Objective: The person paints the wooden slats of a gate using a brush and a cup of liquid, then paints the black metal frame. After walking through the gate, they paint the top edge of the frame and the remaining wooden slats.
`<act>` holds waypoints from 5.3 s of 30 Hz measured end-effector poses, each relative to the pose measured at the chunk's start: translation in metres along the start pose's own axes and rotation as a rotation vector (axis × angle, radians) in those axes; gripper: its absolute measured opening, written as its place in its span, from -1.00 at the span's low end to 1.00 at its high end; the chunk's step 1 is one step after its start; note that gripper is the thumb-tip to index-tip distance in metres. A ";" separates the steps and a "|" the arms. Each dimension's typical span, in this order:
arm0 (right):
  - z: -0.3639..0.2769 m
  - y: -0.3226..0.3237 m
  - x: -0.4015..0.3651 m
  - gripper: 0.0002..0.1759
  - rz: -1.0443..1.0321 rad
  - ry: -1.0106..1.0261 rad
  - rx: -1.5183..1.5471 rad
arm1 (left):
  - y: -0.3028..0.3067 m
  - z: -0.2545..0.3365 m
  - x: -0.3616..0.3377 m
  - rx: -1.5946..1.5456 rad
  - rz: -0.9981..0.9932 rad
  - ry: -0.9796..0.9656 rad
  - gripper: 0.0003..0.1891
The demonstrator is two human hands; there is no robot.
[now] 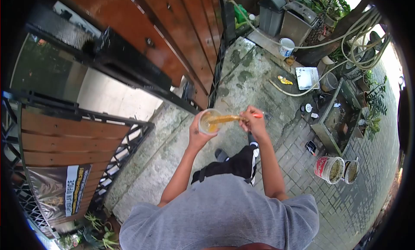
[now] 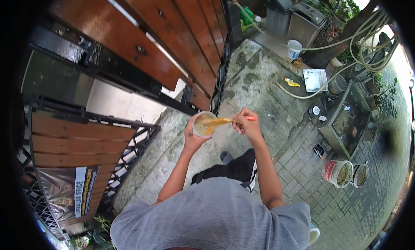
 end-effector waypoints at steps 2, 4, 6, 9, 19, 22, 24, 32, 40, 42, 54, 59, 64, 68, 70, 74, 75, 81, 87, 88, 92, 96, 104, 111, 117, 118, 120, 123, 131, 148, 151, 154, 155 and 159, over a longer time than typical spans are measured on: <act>-0.001 0.008 0.000 -0.73 0.008 0.000 0.026 | -0.009 0.003 0.004 -0.073 -0.023 0.024 -0.21; -0.003 0.015 0.000 -0.73 0.024 -0.007 0.101 | -0.017 0.012 0.007 -0.144 -0.051 0.060 -0.20; -0.006 0.021 0.002 -0.72 0.024 0.008 0.061 | -0.023 0.007 0.012 -0.071 -0.066 0.026 -0.19; -0.012 0.031 0.004 -0.72 0.044 0.009 0.025 | -0.032 0.009 0.017 0.045 -0.080 -0.005 -0.19; -0.026 0.077 0.030 -0.71 0.039 -0.020 0.101 | -0.074 0.028 0.039 0.101 -0.022 0.015 -0.24; -0.031 0.095 0.046 -0.73 0.009 -0.050 0.170 | -0.090 0.035 0.050 0.119 -0.005 -0.001 -0.26; -0.040 0.106 0.060 -0.75 -0.010 -0.056 0.170 | -0.101 0.039 0.059 0.157 0.015 -0.008 -0.26; -0.071 0.145 0.104 -0.74 -0.075 -0.085 0.150 | -0.146 0.059 0.088 0.144 0.055 0.012 -0.23; -0.089 0.162 0.135 -0.71 -0.193 -0.096 0.069 | -0.172 0.063 0.099 0.111 0.112 0.107 -0.22; -0.087 0.163 0.138 -0.69 -0.208 -0.099 0.028 | -0.173 0.051 0.100 0.075 0.125 0.138 -0.21; -0.067 0.136 0.134 -0.72 -0.258 -0.207 0.096 | -0.149 0.051 0.077 0.040 0.170 0.174 -0.22; -0.047 0.111 0.127 -0.74 -0.283 -0.202 0.106 | -0.121 0.040 0.060 0.048 0.185 0.145 -0.20; -0.042 0.073 0.108 -0.73 -0.299 -0.179 0.095 | -0.088 0.037 0.043 0.092 0.169 0.139 -0.16; -0.010 0.062 0.093 -0.74 -0.244 -0.139 0.108 | -0.069 0.002 0.035 0.005 0.176 0.121 -0.17; -0.015 0.051 0.081 -0.73 -0.196 -0.088 -0.140 | -0.061 -0.001 0.034 0.034 0.121 0.187 -0.18; 0.008 0.050 0.070 -0.71 -0.158 -0.198 0.067 | -0.051 -0.003 0.023 0.028 0.066 0.279 -0.21; 0.016 0.050 0.067 -0.71 -0.144 -0.202 0.075 | -0.050 -0.013 0.022 0.000 0.039 0.292 -0.21; 0.072 0.054 0.053 -0.74 0.113 -0.304 0.380 | -0.045 -0.064 0.018 0.041 0.029 0.314 -0.16; 0.171 0.062 0.061 -0.76 0.261 -0.299 0.699 | -0.042 -0.124 0.013 0.145 0.122 0.354 -0.14; 0.191 0.062 0.061 -0.75 0.295 -0.295 0.682 | -0.041 -0.129 0.012 0.129 0.132 0.338 -0.13; 0.265 0.053 0.094 -0.73 0.423 -0.270 0.633 | -0.030 -0.148 -0.007 0.175 0.183 0.326 -0.07; 0.319 0.022 0.124 -0.79 0.386 -0.226 0.789 | -0.024 -0.145 -0.019 0.200 0.137 0.359 -0.03; 0.339 0.003 0.122 -0.80 0.610 -0.141 0.399 | -0.015 -0.127 -0.015 0.247 0.145 0.387 -0.07; 0.324 0.019 0.147 -0.73 0.564 -0.158 0.362 | -0.017 -0.096 -0.004 0.225 0.113 0.351 -0.08; 0.321 0.009 0.159 -0.74 0.523 -0.055 0.322 | -0.021 -0.088 0.000 0.258 0.081 0.357 -0.08; 0.289 0.002 0.160 -0.74 0.462 -0.078 0.428 | -0.022 -0.087 0.000 0.261 0.072 0.360 -0.08; 0.234 -0.007 0.164 -0.73 0.334 -0.120 0.642 | -0.024 -0.087 0.001 0.272 0.056 0.365 -0.08; 0.252 0.000 0.172 -0.71 0.337 -0.118 0.834 | -0.031 -0.088 0.002 0.216 0.070 0.347 -0.08; 0.350 0.027 0.177 -0.76 0.650 -0.096 0.336 | -0.038 -0.087 -0.004 0.267 0.058 0.340 -0.08; 0.369 0.046 0.179 -0.76 0.579 -0.060 0.459 | -0.057 -0.078 -0.008 0.251 0.051 0.354 -0.11; 0.402 0.052 0.172 -0.77 0.611 -0.094 0.373 | -0.056 -0.075 -0.014 0.247 0.052 0.362 -0.12; 0.406 0.071 0.166 -0.76 0.691 -0.128 0.425 | -0.056 -0.076 -0.014 0.246 0.048 0.336 -0.11; 0.393 0.067 0.164 -0.76 0.619 -0.174 0.518 | -0.057 -0.076 -0.013 0.252 0.041 0.325 -0.11; 0.399 0.056 0.153 -0.74 0.490 -0.198 0.456 | -0.058 -0.078 -0.018 0.281 -0.001 0.359 -0.09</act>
Point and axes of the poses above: each hand's wrist, its own x-axis towards the middle knuckle, its own y-axis out of the back of the hand, z = x × y, the point moved 2 cm from there along x, towards the middle knuckle, and after that the axes turned 11 degrees about y, right-handed, at the moved point
